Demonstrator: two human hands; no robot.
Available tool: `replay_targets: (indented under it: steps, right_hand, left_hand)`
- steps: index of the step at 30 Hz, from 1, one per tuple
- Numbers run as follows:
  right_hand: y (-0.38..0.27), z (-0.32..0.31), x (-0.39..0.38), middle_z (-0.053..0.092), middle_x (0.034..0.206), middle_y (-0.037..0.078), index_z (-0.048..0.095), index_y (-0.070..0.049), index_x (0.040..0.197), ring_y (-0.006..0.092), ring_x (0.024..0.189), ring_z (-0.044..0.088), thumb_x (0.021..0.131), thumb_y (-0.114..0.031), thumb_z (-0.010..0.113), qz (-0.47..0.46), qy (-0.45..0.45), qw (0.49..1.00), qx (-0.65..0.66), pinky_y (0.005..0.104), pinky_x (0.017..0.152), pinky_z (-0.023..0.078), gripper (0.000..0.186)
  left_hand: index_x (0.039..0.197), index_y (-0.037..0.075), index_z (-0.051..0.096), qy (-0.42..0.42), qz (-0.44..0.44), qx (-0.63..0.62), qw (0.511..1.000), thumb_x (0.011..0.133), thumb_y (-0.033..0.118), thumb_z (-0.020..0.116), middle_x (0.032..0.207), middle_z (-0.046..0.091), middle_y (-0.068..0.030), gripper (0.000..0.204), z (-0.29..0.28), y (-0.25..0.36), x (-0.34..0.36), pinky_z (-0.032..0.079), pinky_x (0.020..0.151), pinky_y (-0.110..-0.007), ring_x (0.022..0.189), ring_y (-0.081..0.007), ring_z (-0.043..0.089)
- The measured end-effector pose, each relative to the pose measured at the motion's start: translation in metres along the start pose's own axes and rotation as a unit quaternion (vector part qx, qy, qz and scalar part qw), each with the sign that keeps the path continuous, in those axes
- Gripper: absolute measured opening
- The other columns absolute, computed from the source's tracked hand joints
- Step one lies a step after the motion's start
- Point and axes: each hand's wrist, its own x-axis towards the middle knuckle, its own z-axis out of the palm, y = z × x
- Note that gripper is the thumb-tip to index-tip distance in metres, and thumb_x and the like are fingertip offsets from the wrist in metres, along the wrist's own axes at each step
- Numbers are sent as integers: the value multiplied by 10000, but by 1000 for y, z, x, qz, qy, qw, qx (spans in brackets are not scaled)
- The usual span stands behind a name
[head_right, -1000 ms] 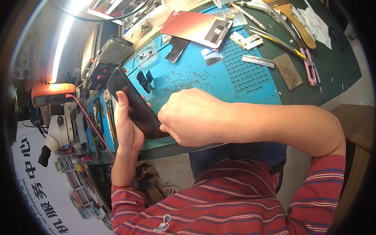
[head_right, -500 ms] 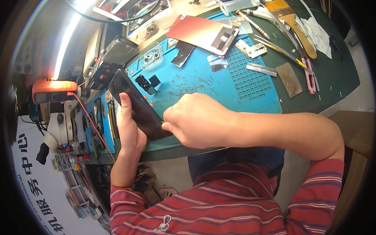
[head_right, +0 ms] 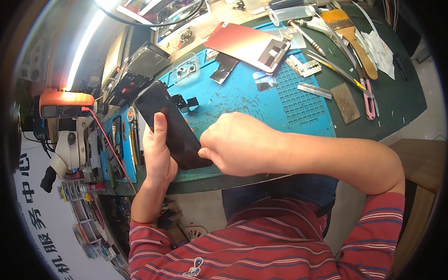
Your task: The person disassembles a smartphone by prying open the back cover, detaching internal components, and separating the display assembly from the chassis. They use a plastic pry tool and a metal spudger to carefully lift and disconnect parts, then place the separated pieces on the workbench.
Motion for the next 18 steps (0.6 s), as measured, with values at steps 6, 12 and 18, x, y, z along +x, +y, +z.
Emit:
replay_targets:
  steps: [6,12,18]
  right_hand:
    - [-6,-13,4,707,782,214,724,-8,831,422,821,699,978,-284,626,62,-77,995,23,514,772,550,328]
    - [-9,-20,1,706,764,194,721,-13,831,403,814,704,986,-311,615,67,-111,990,49,503,765,544,353]
    - [-6,-23,2,692,689,135,722,-8,866,321,681,697,993,-262,619,64,-119,991,22,414,654,526,302]
  left_hand:
    - [1299,45,589,-12,1,-18,1000,1035,306,672,1180,678,-41,381,5,6,1,551,885,-297,1020,-120,651]
    - [1319,7,555,-96,42,-96,990,1072,267,587,1184,681,-146,361,15,15,2,631,824,-388,1077,-249,706]
    - [1637,235,137,-111,21,-183,977,1103,239,490,1421,523,-235,640,13,14,3,576,990,-489,1237,-325,626]
